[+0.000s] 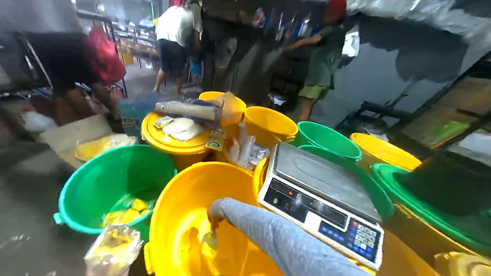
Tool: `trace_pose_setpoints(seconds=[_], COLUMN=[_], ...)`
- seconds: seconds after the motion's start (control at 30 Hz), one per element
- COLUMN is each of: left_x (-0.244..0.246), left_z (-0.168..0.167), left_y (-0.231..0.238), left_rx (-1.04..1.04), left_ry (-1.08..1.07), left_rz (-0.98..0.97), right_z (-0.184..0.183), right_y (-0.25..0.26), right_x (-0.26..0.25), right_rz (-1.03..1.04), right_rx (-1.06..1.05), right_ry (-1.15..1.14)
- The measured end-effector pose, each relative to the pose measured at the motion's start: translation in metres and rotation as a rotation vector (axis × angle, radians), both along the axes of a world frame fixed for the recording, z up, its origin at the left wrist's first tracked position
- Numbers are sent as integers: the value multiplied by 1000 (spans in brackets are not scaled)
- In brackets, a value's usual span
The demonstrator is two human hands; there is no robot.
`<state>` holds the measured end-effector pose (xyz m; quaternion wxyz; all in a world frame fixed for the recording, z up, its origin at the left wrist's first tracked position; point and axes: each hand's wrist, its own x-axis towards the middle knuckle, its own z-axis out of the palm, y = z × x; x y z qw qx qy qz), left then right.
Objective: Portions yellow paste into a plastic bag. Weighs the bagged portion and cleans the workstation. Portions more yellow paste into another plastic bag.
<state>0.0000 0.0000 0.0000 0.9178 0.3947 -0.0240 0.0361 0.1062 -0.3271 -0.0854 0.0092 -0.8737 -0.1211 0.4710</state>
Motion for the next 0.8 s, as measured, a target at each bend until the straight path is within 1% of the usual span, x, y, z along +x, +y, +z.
trace_pose_setpoints(seconds=[0.07,0.1,0.13,0.2,0.27,0.33,0.43,0.5,0.53,0.57,0.7,0.8], left_x=[2,-2,-10,-19,-21,-23,-29,-34,-37,-39,-42,-41], left_z=[-1,6,16,19,19,15,14,16,17,16,12,7], left_y=[10,9,4,-2,-1,-1,-12,-23,-28,-32,-43,-49], left_rx=[16,35,77,146,262,368,448,454,461,475,597,677], left_ry=[-49,-82,-86,-77,-128,-199,-277,-286,-284,-289,-292,-244], left_rz=[-63,-69,-31,87,113,109,126,124,125,128,187,268], right_z=[56,76,92,114,148,180,201,202,201,198,188,171], right_y=[3,0,-7,-25,-34,-33,-15,1,8,15,42,67], right_x=[-7,-8,-11,-23,-47,-82,-126,-147,-153,-158,-174,-192], right_rz=[-187,-252,-298,-372,-484,-586,-633,-619,-587,-538,-343,-251], right_rx=[50,109,204,452,672,818,1019,1139,1153,1121,741,634], right_ry=[-88,-104,-144,-288,-438,-539,-653,-690,-718,-765,-1000,-1192])
